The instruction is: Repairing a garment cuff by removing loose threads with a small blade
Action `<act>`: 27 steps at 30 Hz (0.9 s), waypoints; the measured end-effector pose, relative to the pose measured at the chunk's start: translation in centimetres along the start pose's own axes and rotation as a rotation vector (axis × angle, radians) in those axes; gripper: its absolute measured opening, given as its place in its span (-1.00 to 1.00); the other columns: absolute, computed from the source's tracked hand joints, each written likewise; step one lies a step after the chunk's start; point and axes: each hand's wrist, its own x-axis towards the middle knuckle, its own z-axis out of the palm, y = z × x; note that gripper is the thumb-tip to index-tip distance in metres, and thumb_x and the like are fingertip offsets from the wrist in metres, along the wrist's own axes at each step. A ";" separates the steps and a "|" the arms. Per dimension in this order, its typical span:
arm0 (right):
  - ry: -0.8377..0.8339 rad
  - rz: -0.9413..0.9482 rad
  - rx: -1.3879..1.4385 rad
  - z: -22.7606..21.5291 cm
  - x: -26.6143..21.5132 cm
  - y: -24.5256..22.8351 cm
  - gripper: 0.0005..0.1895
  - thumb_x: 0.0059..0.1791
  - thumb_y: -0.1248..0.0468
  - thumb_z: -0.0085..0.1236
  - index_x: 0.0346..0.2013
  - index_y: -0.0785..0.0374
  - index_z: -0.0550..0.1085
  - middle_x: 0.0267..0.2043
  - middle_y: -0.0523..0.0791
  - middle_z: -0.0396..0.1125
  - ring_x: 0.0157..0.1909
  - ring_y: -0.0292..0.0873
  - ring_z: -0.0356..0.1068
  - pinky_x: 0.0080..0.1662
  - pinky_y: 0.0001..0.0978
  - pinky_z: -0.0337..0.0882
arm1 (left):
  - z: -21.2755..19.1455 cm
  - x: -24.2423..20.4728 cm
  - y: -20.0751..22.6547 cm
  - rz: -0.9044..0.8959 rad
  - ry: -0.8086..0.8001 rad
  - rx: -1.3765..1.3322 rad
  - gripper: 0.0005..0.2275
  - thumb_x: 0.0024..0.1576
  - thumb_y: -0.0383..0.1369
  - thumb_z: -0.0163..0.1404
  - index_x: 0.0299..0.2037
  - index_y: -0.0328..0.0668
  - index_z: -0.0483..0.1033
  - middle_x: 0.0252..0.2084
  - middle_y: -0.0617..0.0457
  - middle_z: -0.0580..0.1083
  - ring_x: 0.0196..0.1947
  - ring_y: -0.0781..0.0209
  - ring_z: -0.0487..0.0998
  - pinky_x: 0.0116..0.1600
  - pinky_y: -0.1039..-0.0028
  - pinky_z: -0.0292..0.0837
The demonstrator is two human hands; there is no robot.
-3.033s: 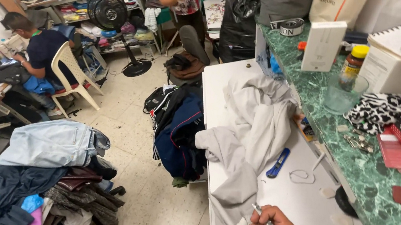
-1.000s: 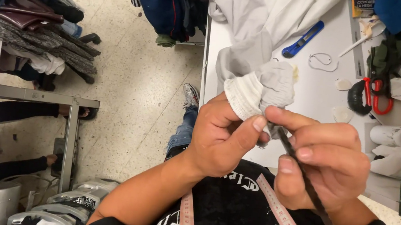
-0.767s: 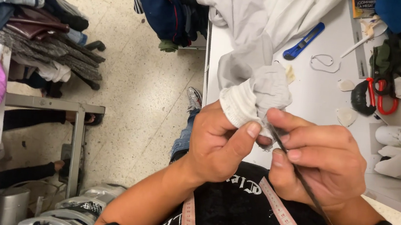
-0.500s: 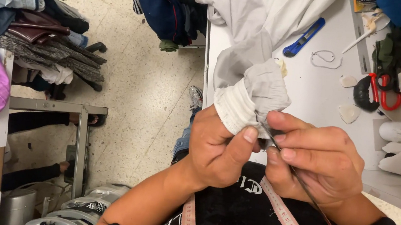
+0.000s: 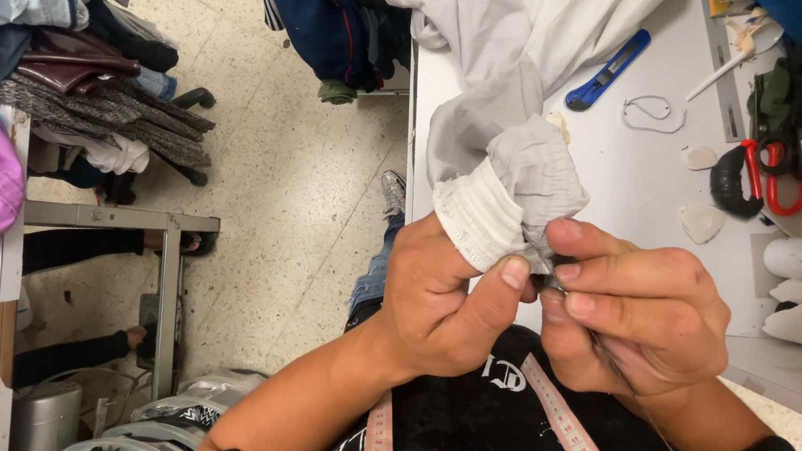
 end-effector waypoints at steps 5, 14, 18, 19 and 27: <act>-0.011 -0.081 0.050 -0.3 0.3 1.2 -0.82 -0.05 0.44 0.20 -0.26 0.24 0.36 -0.32 0.07 0.29 -0.22 0.03 0.53 0.03 -0.12 0.73 | 0.0 -0.2 -0.4 -0.079 -0.053 -0.044 -0.61 0.34 -0.21 -0.26 -0.49 -0.14 0.48 -0.48 0.09 0.48 -0.43 0.11 0.52 -0.20 0.36 0.40; 0.186 0.115 0.093 0.7 0.5 -0.5 -0.78 -0.04 0.31 0.22 -0.27 0.21 0.31 -0.36 0.03 0.22 -0.32 -0.28 0.34 0.17 -0.15 0.68 | -0.3 -0.3 -0.6 -0.092 -0.109 -0.145 -0.63 0.34 -0.21 -0.22 -0.46 -0.14 0.52 -0.46 0.10 0.48 -0.45 0.14 0.51 -0.22 0.39 0.40; 0.129 0.055 0.070 0.0 0.5 0.2 -0.80 -0.05 0.36 0.26 -0.25 0.19 0.37 -0.33 0.06 0.27 -0.31 -0.23 0.43 0.14 -0.14 0.70 | -0.4 -0.2 -0.5 -0.102 -0.109 -0.171 -0.64 0.33 -0.24 -0.22 -0.47 -0.16 0.52 -0.46 0.10 0.50 -0.44 0.16 0.54 -0.23 0.41 0.45; 0.104 0.021 0.039 0.0 0.7 0.2 -0.79 -0.05 0.36 0.27 -0.25 0.20 0.37 -0.33 0.05 0.29 -0.26 -0.18 0.46 0.13 -0.17 0.69 | -0.5 -0.2 -0.4 -0.091 -0.121 -0.170 -0.64 0.34 -0.23 -0.23 -0.45 -0.17 0.52 -0.45 0.09 0.50 -0.44 0.15 0.54 -0.23 0.40 0.43; 0.055 -0.011 -0.004 -0.6 0.3 1.0 -0.80 -0.06 0.39 0.30 -0.28 0.17 0.41 -0.30 0.05 0.37 -0.06 0.07 0.56 0.10 -0.22 0.69 | -0.9 0.0 -0.3 -0.070 -0.168 -0.116 -0.66 0.34 -0.23 -0.23 -0.42 -0.16 0.51 -0.45 0.10 0.49 -0.47 0.17 0.50 -0.25 0.41 0.42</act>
